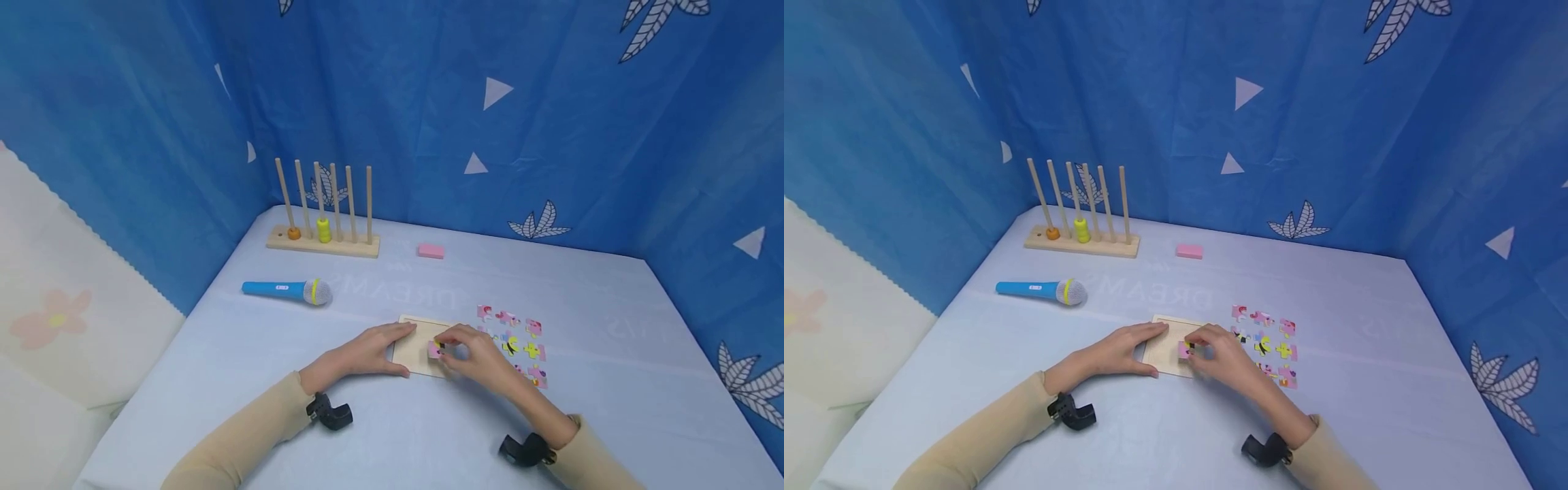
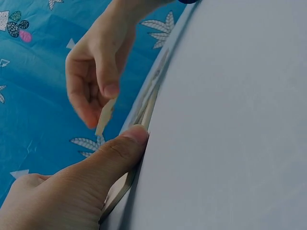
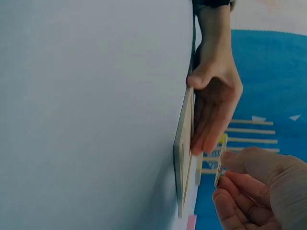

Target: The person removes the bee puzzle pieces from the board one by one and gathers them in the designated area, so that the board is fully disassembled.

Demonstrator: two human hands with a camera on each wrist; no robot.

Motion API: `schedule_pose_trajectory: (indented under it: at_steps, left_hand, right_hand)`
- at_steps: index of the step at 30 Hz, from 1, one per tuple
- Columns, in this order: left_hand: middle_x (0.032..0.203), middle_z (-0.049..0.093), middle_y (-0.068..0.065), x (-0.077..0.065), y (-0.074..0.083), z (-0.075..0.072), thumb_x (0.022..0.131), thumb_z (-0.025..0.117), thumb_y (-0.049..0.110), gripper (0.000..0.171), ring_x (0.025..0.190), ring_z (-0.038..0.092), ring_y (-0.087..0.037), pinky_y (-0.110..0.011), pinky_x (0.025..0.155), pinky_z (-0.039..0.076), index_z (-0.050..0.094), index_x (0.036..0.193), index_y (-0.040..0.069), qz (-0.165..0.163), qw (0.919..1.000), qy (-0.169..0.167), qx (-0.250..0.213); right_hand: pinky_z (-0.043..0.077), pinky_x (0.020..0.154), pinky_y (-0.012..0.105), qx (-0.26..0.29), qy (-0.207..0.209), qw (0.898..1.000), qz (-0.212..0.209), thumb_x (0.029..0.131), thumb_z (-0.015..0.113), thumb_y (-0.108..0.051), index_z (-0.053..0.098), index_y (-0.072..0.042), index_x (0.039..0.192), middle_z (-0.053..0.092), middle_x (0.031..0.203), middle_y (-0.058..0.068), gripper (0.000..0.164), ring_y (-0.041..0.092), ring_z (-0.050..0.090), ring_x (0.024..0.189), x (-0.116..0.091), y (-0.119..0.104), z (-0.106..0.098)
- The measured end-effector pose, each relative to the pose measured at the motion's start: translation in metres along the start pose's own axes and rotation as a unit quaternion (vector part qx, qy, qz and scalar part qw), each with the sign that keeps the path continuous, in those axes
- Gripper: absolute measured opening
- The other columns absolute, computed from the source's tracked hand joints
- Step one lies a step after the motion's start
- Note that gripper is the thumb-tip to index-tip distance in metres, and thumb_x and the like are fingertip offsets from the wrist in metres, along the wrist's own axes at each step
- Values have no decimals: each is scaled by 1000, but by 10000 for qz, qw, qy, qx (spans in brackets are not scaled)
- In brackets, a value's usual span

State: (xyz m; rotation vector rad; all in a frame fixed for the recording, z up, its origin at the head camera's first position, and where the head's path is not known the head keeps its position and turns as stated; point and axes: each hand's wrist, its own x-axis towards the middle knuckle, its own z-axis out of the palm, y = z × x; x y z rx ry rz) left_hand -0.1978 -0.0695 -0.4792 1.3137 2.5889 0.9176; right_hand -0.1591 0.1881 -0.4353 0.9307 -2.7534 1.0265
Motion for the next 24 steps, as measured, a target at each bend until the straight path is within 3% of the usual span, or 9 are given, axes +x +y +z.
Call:
schedule_pose_trajectory:
  at_steps: [5,10,24]
  left_hand:
    - [145,39,-14,-4,2,-2,78,73,49,88,133,36,-29,-40,107,33,37,144,2,-43,10000,2,71]
    - [146,38,-14,-7,3,-4,79,73,49,88,133,35,-28,-39,107,32,36,145,3,-85,9999,2,61]
    - [145,39,-14,-8,4,-2,79,72,49,88,133,35,-29,-40,107,32,36,144,3,-78,10000,27,-16]
  right_hand:
    - [55,73,36,-307,181,9988,346,76,77,-3,69,-9,104,65,98,-3,29,18,62,86,-30,20,-25]
    - [54,66,30,-354,262,9976,529,76,79,-5,70,-12,102,65,95,-5,29,16,62,83,-51,36,-34]
    - [53,68,28,-608,195,9970,443,73,81,-7,70,-10,102,66,97,-4,32,14,61,84,-56,44,-27]
